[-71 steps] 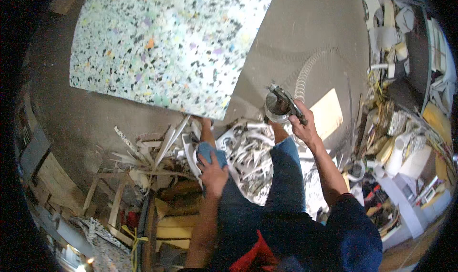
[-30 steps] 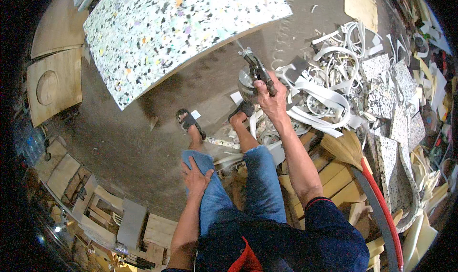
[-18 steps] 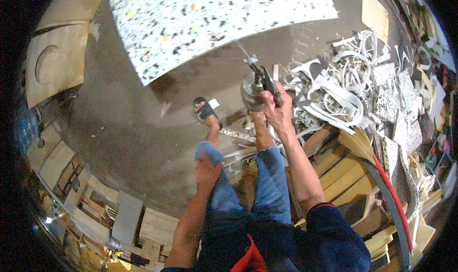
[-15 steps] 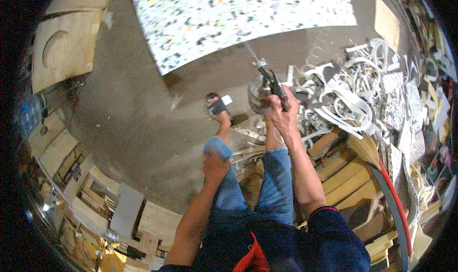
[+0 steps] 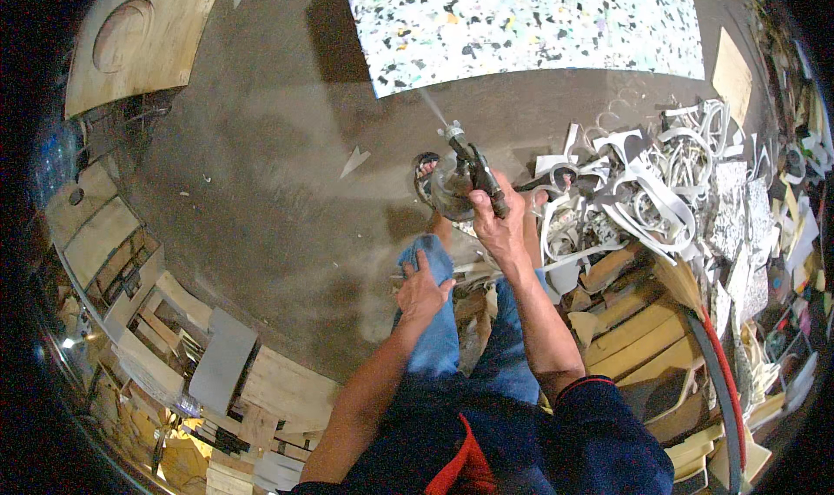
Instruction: The person uses a spray gun to apply a coating to several speckled wood panels laid on the floor. After spraying, the person lifts and stacks the panels together.
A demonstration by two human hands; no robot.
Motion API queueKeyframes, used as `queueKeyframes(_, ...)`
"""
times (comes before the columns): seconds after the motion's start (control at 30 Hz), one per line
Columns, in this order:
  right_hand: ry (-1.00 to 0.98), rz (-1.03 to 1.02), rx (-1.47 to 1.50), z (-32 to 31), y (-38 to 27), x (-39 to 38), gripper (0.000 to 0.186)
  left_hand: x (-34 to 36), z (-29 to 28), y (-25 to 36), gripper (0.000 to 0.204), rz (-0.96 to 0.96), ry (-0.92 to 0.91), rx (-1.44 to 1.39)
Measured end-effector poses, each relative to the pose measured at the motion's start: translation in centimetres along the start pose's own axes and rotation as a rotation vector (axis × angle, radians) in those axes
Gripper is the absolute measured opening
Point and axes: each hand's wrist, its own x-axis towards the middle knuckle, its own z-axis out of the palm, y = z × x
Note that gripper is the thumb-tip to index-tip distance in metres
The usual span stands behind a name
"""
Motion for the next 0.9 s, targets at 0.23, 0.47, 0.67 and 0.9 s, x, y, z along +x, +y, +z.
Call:
queueKeyframes(0.23,-0.07,-0.033,0.04,2.6,-0.4,-0.5,0.048,0.0,-0.7,-1.1,0.102,0.055,-0.033,-0.081)
queueKeyframes(0.47,0.056,0.016,0.018,1.8,-1.2,0.7,0.038,-0.1,1.4,-2.0,0.102,0.068,-0.003,0.08)
queueKeyframes(0.67,0.262,-0.088,-0.097,-4.5,-0.3,2.2,0.026,-0.1,3.5,-1.8,0.103,0.145,0.094,0.105)
queueKeyframes(0.9,0.408,0.034,-0.094,-14.4,0.7,4.2,0.031,-0.2,2.4,2.0,0.105,0.025,0.039,0.166)
